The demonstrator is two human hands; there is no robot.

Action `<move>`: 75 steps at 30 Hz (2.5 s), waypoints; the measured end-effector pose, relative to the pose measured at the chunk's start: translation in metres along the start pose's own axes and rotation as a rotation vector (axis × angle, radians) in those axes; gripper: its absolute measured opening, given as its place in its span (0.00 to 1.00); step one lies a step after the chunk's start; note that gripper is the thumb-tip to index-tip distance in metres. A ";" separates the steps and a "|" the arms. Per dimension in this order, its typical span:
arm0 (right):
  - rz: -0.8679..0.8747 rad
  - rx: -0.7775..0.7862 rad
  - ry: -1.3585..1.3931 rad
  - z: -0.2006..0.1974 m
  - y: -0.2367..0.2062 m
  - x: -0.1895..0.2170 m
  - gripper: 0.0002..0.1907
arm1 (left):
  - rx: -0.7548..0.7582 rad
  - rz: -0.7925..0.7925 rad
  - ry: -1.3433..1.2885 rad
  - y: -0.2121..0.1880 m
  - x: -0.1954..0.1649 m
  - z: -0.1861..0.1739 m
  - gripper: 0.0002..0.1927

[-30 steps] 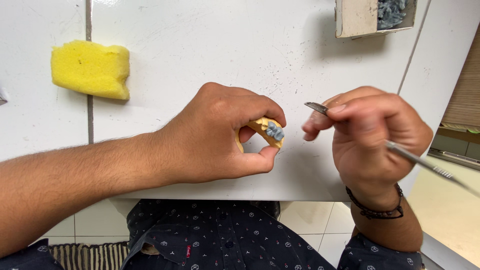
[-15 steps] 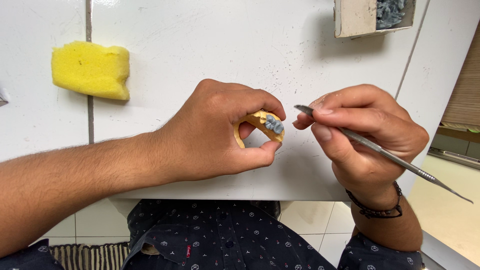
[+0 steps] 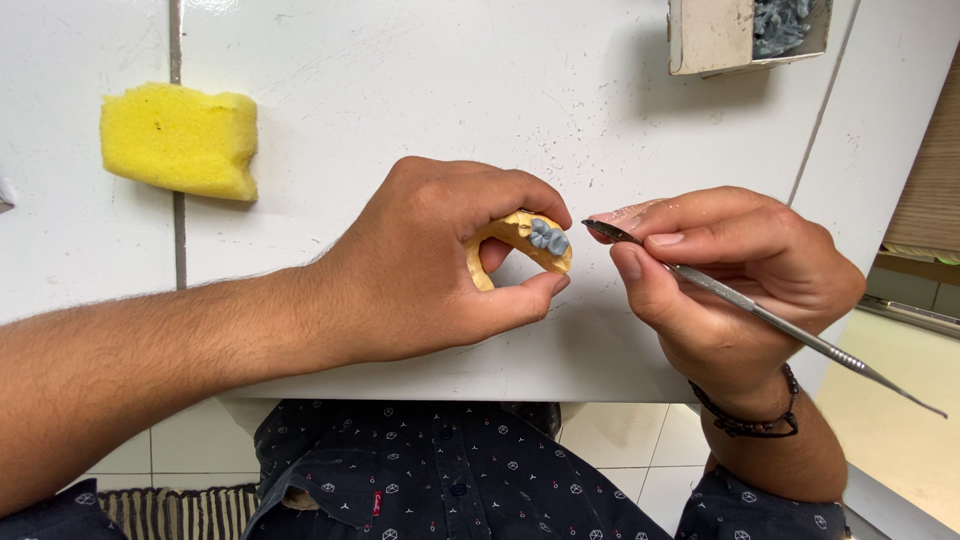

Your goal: The person holds a plaster dental model with a gray wax pattern in one hand and uses a metal wax carving tool to sculpt and refine the wax along the teeth, rotating the model to reach different areas. They occasionally reposition the model and continue carving the wax surface throughout the clip.

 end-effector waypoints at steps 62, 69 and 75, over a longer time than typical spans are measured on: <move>-0.056 0.021 0.002 0.011 0.005 -0.004 0.09 | 0.112 -0.339 -0.411 0.000 0.021 -0.004 0.59; -0.052 0.020 0.005 0.011 0.005 -0.005 0.09 | 0.111 -0.339 -0.417 0.001 0.020 -0.004 0.59; -0.047 0.020 0.002 0.011 0.005 -0.005 0.08 | 0.109 -0.333 -0.405 -0.001 0.019 -0.005 0.59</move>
Point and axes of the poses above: each hand's wrist, its own y-axis towards the middle knuckle, its own z-axis out of the palm, x = y × z, the point moved 3 cm from there along y, towards the middle knuckle, and after that the axes turned 9 degrees about -y, right-handed, at the moved point
